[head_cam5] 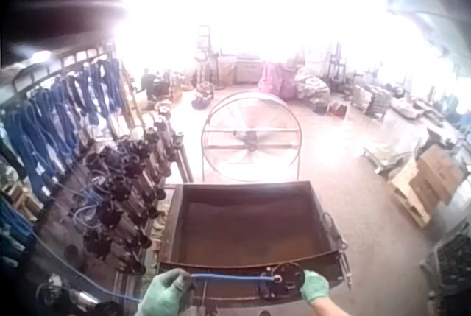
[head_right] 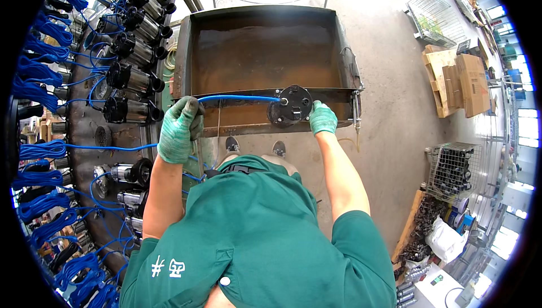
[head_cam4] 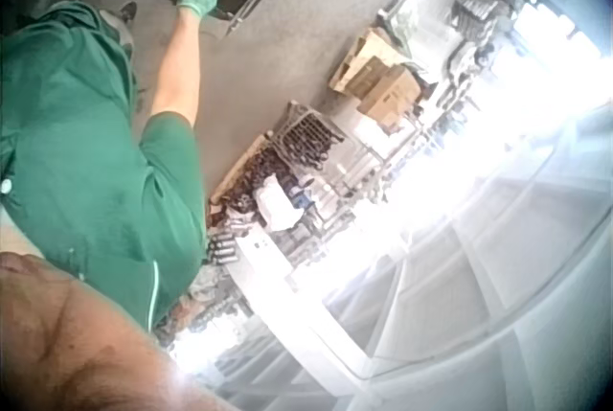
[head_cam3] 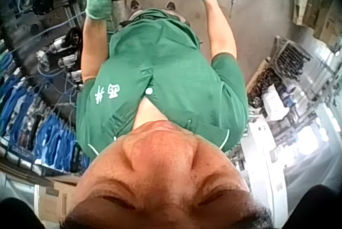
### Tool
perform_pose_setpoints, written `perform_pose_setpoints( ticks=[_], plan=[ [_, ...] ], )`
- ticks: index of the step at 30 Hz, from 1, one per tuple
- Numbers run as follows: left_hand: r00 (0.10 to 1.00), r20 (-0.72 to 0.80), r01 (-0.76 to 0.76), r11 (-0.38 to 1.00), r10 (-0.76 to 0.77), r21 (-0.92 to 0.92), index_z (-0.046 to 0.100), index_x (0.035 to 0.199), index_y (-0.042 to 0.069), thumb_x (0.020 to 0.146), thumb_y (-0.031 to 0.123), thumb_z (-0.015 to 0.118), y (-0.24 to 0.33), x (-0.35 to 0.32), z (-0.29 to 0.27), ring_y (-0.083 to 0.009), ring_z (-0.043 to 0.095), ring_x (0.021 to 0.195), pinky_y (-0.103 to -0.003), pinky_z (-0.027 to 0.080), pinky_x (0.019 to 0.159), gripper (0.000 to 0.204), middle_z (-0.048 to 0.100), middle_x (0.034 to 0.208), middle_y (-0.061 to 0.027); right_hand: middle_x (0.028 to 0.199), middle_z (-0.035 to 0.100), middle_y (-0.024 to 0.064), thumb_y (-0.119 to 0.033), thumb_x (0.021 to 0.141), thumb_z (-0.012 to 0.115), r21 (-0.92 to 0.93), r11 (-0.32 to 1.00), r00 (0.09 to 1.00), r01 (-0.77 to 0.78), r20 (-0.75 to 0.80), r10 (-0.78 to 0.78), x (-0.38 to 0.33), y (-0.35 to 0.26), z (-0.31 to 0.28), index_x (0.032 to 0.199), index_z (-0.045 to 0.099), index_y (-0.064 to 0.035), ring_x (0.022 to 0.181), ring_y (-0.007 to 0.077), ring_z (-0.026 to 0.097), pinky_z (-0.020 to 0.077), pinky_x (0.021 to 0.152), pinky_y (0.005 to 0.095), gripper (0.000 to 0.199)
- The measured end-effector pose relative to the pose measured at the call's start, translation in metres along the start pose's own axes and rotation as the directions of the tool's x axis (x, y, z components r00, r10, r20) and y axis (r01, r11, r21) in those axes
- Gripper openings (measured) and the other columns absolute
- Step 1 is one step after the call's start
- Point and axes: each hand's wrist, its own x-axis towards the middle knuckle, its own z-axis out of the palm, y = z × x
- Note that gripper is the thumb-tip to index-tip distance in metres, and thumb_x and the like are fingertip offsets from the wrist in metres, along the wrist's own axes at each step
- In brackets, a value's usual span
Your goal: The person picks up a cylindrical motor from a rack, connects a blue cable, and submerges it in a water-filled tray to test its operation. The person repeats this process with multiple motors, observing the water displacement caused by the motor's shaft.
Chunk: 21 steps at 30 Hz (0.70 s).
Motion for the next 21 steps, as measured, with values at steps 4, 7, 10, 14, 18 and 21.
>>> perform_pose_setpoints(
  ticks=[4,7,10,14,18,21],
  plan=[
    [0.999,0.028,0.029,0.999,-0.030,0.015,0.065,0.095,0.008,0.106,0.042,0.065,-0.004,0.000,-0.003,-0.0027,0.035,0.052,-0.021,0.030,0.048,0.036,0.041,0.063,0.0080,0.104,0.075,0.0178,-0.022,0.098,0.061,0.011,0.998,0.997,-0.059,0.044,0.059,0.001,-0.002,0.004,0.112,0.069,-0.0123,0.100,0.0408,0.073,0.0593,0.084,0.0530,0.019],
    [0.999,0.024,0.035,0.999,-0.036,0.011,0.065,0.096,0.008,0.105,0.043,0.066,-0.007,-0.003,0.002,-0.0022,0.035,0.052,-0.021,0.029,0.048,0.036,0.041,0.063,0.0085,0.106,0.075,0.0178,-0.020,0.097,0.061,0.007,0.997,0.995,-0.071,0.070,0.070,0.002,-0.001,0.002,0.112,0.069,-0.0120,0.101,0.0413,0.073,0.0590,0.086,0.0533,0.019],
    [1.000,0.014,-0.003,0.997,0.002,0.073,0.067,0.093,0.007,0.105,0.039,0.067,-0.003,-0.005,0.009,-0.0026,0.033,0.053,-0.023,0.026,0.049,0.035,0.041,0.063,0.0089,0.106,0.076,0.0178,-0.018,0.096,0.061,0.046,0.995,0.995,-0.090,0.057,0.087,-0.001,-0.002,-0.001,0.111,0.070,-0.0120,0.102,0.0414,0.073,0.0586,0.087,0.0533,0.018],
    [1.000,-0.018,-0.014,0.998,0.015,0.068,0.066,0.093,0.006,0.105,0.040,0.067,-0.006,-0.004,0.006,-0.0017,0.032,0.053,-0.022,0.026,0.049,0.036,0.040,0.062,0.0096,0.106,0.075,0.0195,-0.021,0.097,0.059,0.083,0.991,0.993,-0.104,0.057,0.099,-0.001,-0.004,-0.008,0.110,0.070,-0.0120,0.103,0.0420,0.072,0.0571,0.088,0.0540,0.019],
    [0.993,-0.121,0.004,0.999,-0.008,-0.036,0.065,0.094,0.006,0.106,0.040,0.065,-0.005,-0.010,-0.019,-0.0004,0.031,0.049,-0.021,0.024,0.045,0.036,0.039,0.059,0.0107,0.109,0.073,0.0211,-0.030,0.098,0.059,0.175,0.984,0.999,0.044,0.004,-0.045,0.005,-0.002,-0.007,0.113,0.069,-0.0103,0.106,0.0443,0.068,0.0539,0.090,0.0541,0.026],
    [0.973,-0.231,-0.042,0.994,0.018,-0.102,0.064,0.095,0.007,0.107,0.037,0.065,0.000,-0.025,-0.051,0.0005,0.032,0.047,-0.020,0.024,0.044,0.033,0.039,0.059,0.0114,0.101,0.075,0.0139,-0.021,0.100,0.057,0.647,0.758,0.980,-0.076,0.191,-0.064,0.008,0.009,-0.010,0.132,0.066,-0.0093,0.080,0.0243,0.073,0.0574,0.072,0.0377,0.035]
  ],
)
